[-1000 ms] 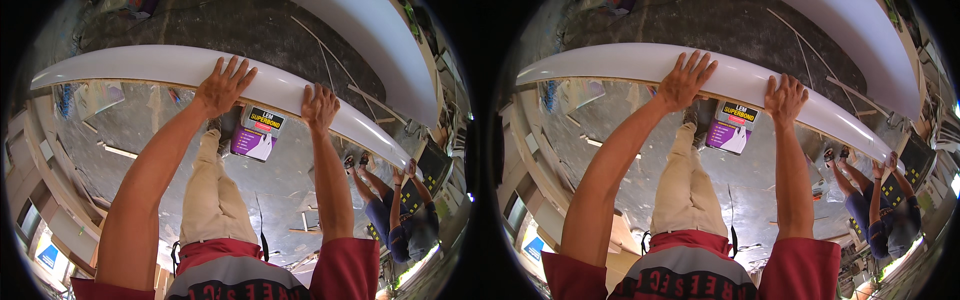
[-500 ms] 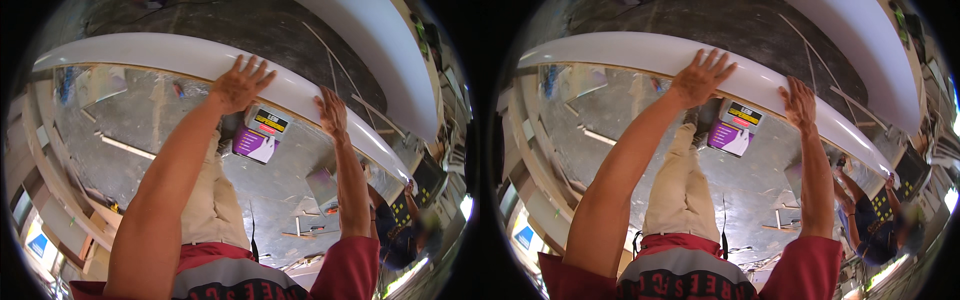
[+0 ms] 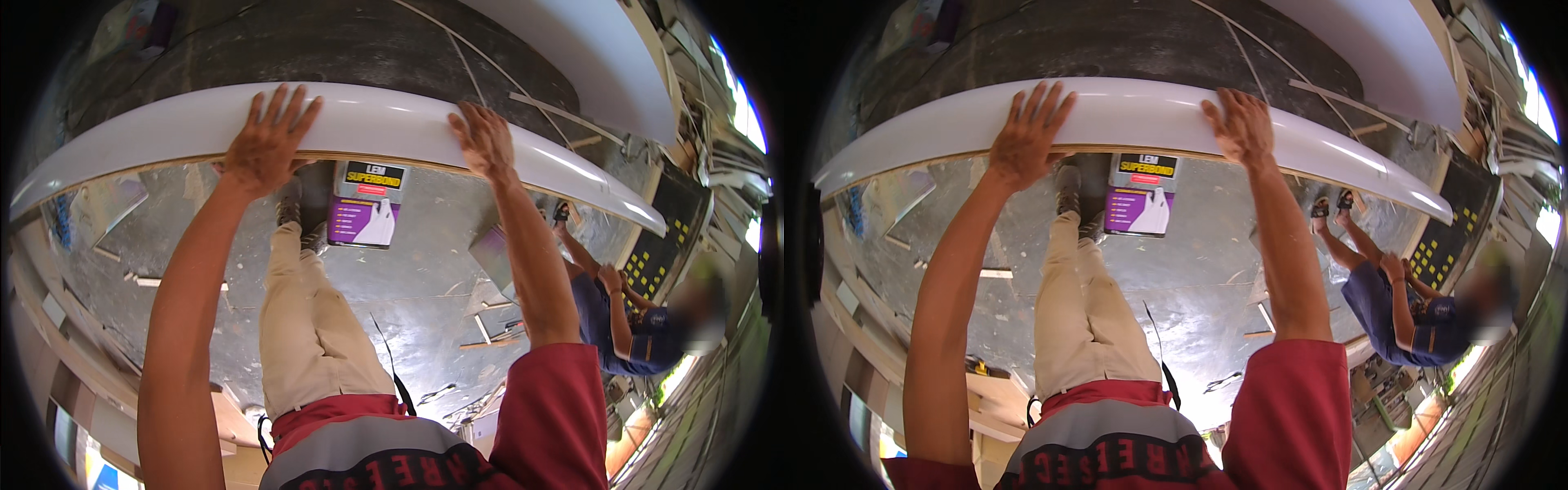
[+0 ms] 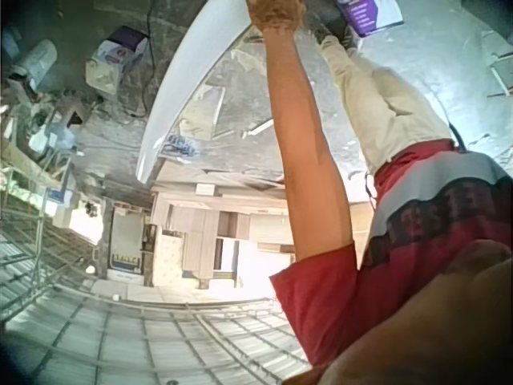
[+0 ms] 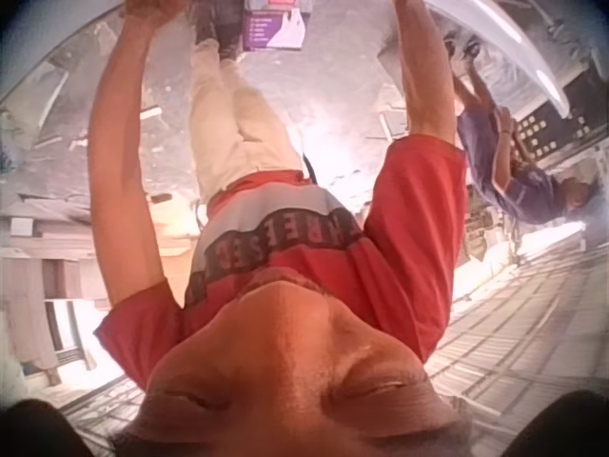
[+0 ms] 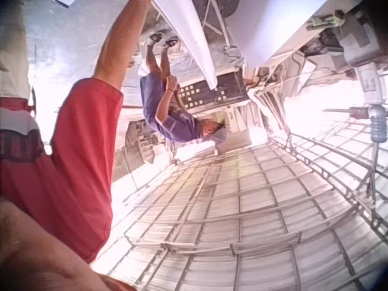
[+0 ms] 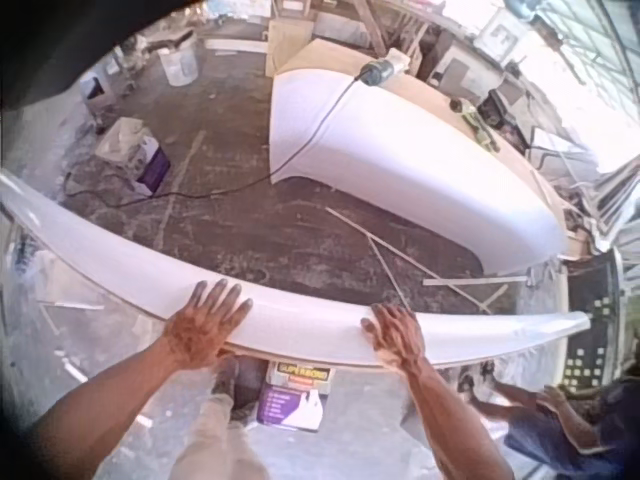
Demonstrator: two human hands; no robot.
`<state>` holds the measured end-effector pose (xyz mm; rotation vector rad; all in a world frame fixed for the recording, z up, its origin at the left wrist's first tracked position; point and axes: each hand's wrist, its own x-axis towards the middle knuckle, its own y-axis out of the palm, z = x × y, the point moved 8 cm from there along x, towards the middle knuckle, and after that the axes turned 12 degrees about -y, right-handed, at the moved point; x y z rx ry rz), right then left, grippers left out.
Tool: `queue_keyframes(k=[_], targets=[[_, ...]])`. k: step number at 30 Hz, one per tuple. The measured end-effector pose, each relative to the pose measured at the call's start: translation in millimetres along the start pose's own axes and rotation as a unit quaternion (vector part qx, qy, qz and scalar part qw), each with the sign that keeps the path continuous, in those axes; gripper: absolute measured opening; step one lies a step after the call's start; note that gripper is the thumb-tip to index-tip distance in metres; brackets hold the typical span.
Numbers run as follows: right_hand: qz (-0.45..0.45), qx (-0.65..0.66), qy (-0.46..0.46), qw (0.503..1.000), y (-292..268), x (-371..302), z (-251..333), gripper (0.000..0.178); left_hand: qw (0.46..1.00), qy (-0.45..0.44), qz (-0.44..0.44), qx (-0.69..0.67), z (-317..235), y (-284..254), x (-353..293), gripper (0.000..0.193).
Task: The person aligns a long white curved panel onto a wooden frame and presses along the seam to secure it. A second person assists by holding the opposite end of the panel. The person continues to smooth and press the panel along its length to ensure it adheres to the frame.
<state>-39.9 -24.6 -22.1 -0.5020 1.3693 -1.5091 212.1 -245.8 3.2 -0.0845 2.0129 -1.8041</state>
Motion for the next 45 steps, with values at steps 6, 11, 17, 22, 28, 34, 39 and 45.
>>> queue_keyframes(k=[6, 11, 17, 22, 28, 34, 39, 45], targets=[[-0.005, 0.032, 0.012, 0.999, -7, 0, 1, 0.067, 1.000, -0.003, 0.005, 0.010, -1, -1, 3, 0.111], [-0.031, 0.042, 0.018, 0.998, -5, -6, 0, 0.063, 1.000, 0.013, -0.019, 0.015, 1, 1, 1, 0.105], [-0.039, 0.029, 0.022, 0.999, -10, -6, 4, 0.060, 0.998, 0.031, -0.060, -0.011, 2, 1, 0, 0.105], [-0.023, 0.032, 0.035, 0.999, -8, -5, 2, 0.059, 0.999, 0.028, -0.044, -0.008, 0, 0, 0, 0.102], [-0.039, 0.032, 0.030, 0.998, -5, -5, -1, 0.059, 0.999, 0.031, -0.044, 0.006, -2, -3, -1, 0.101], [-0.022, 0.038, 0.037, 0.998, -2, -2, -6, 0.062, 0.997, 0.041, -0.067, 0.014, -2, -2, -3, 0.097], [-0.027, 0.029, 0.039, 0.998, -3, -2, -5, 0.060, 0.995, 0.045, -0.082, 0.046, -2, 1, -4, 0.093], [-0.064, 0.041, 0.038, 0.996, -3, -6, -12, 0.057, 0.993, 0.048, -0.100, 0.042, -3, 1, -4, 0.091]])
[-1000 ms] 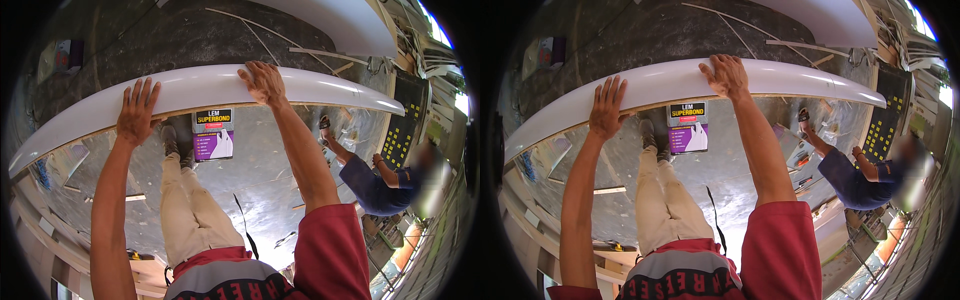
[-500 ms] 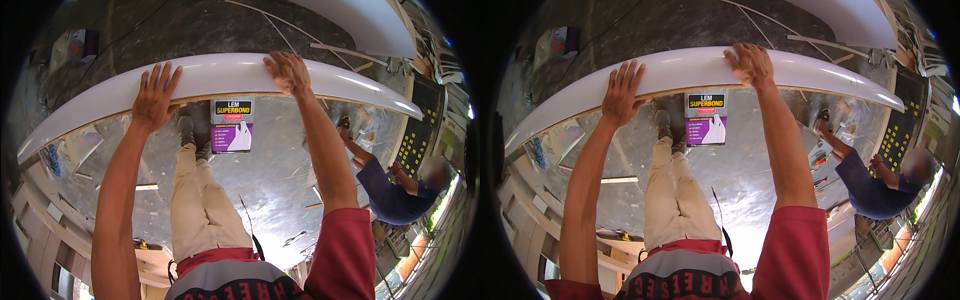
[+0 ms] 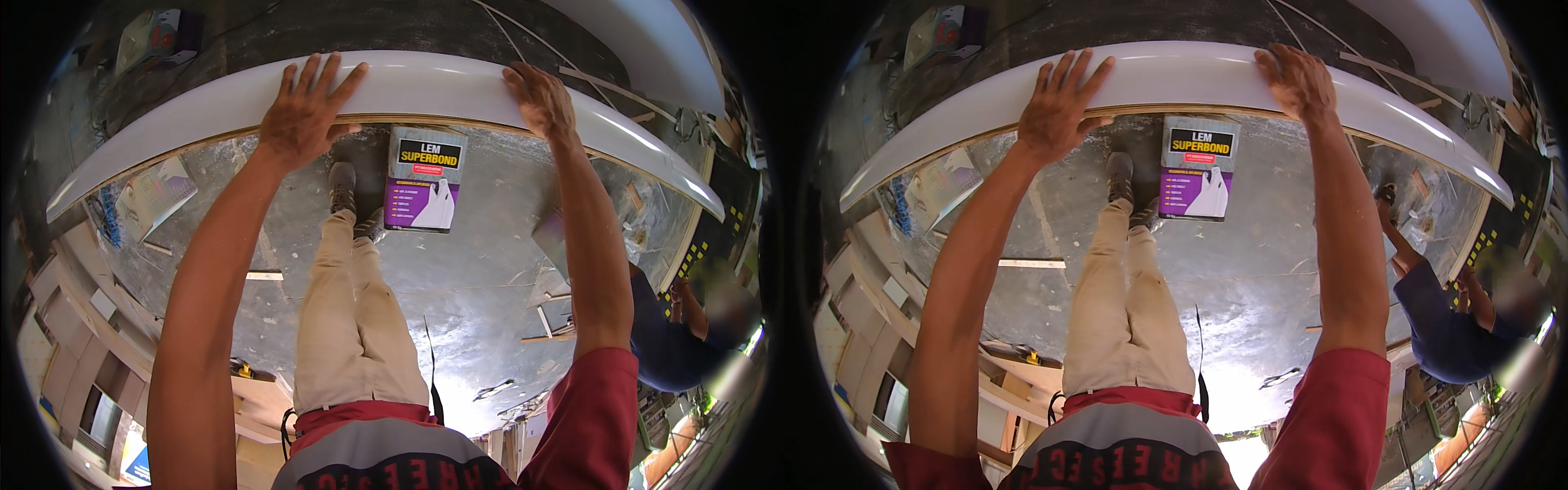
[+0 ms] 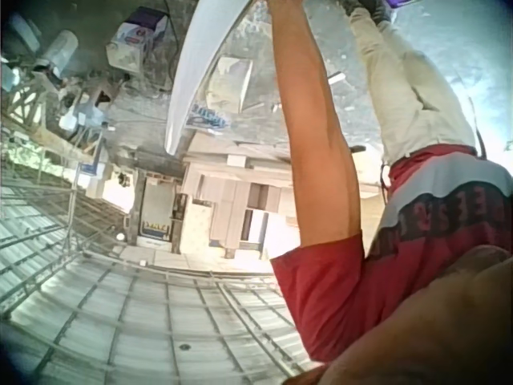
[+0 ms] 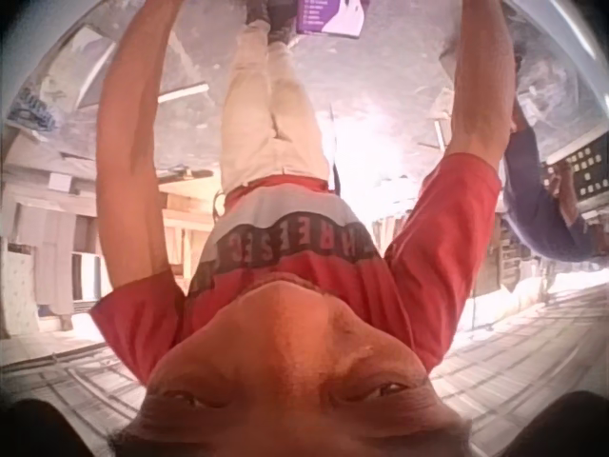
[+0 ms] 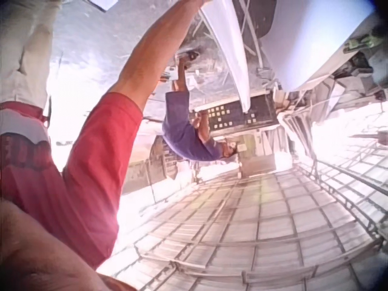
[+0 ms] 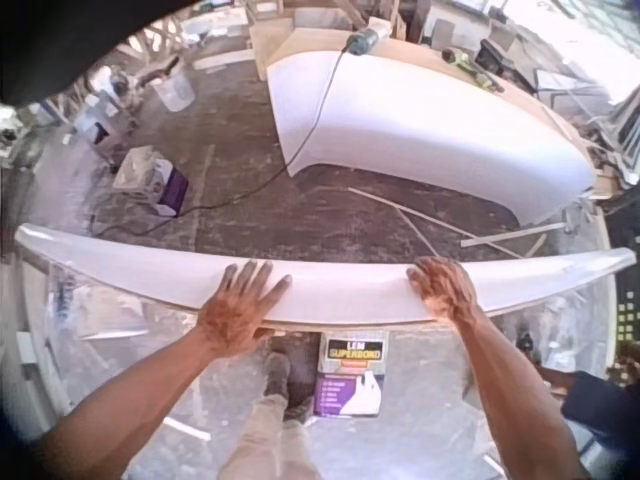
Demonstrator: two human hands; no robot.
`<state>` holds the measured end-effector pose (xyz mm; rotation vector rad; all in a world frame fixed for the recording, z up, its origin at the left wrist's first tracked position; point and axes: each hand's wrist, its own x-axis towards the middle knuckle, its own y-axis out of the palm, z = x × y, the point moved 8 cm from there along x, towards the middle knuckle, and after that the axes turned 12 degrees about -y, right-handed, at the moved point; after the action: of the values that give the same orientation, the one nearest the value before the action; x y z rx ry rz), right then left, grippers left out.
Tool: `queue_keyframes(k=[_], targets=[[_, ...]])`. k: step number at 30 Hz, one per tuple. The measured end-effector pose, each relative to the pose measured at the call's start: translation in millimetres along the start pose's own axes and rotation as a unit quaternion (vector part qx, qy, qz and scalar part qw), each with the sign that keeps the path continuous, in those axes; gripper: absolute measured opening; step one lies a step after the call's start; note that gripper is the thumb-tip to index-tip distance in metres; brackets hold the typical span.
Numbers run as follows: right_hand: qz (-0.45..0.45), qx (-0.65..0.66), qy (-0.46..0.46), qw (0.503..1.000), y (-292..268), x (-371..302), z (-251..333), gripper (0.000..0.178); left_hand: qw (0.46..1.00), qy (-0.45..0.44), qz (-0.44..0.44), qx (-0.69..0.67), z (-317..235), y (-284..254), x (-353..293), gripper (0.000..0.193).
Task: The person aligns a long white curved panel onto a wooden frame and presses along the seam to secure it. A second person assists by holding the opposite end of the panel. The person continues to smooth and press the panel along its length to ensure it adheres to the frame.
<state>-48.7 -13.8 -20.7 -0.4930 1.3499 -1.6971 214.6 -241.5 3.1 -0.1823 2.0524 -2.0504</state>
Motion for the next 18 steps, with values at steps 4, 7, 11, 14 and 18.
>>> queue_keyframes(k=[4, 7, 11, 14, 18], targets=[[0.012, 0.010, 0.021, 1.000, -3, 1, 6, 0.056, 1.000, 0.000, -0.010, 0.010, 1, 1, -1, 0.091], [0.005, 0.007, 0.014, 1.000, -4, 2, 7, 0.055, 1.000, 0.004, -0.014, 0.006, 1, 2, -2, 0.091], [-0.003, -0.009, 0.019, 1.000, -2, 0, -1, 0.056, 1.000, 0.009, 0.002, 0.016, -3, 3, 1, 0.096], [0.006, -0.012, 0.009, 1.000, 0, 1, 1, 0.057, 1.000, 0.000, 0.009, 0.001, 0, 3, -1, 0.099], [0.011, -0.016, 0.004, 1.000, 0, -2, -7, 0.059, 1.000, 0.004, -0.001, -0.010, -3, 2, 2, 0.096]])
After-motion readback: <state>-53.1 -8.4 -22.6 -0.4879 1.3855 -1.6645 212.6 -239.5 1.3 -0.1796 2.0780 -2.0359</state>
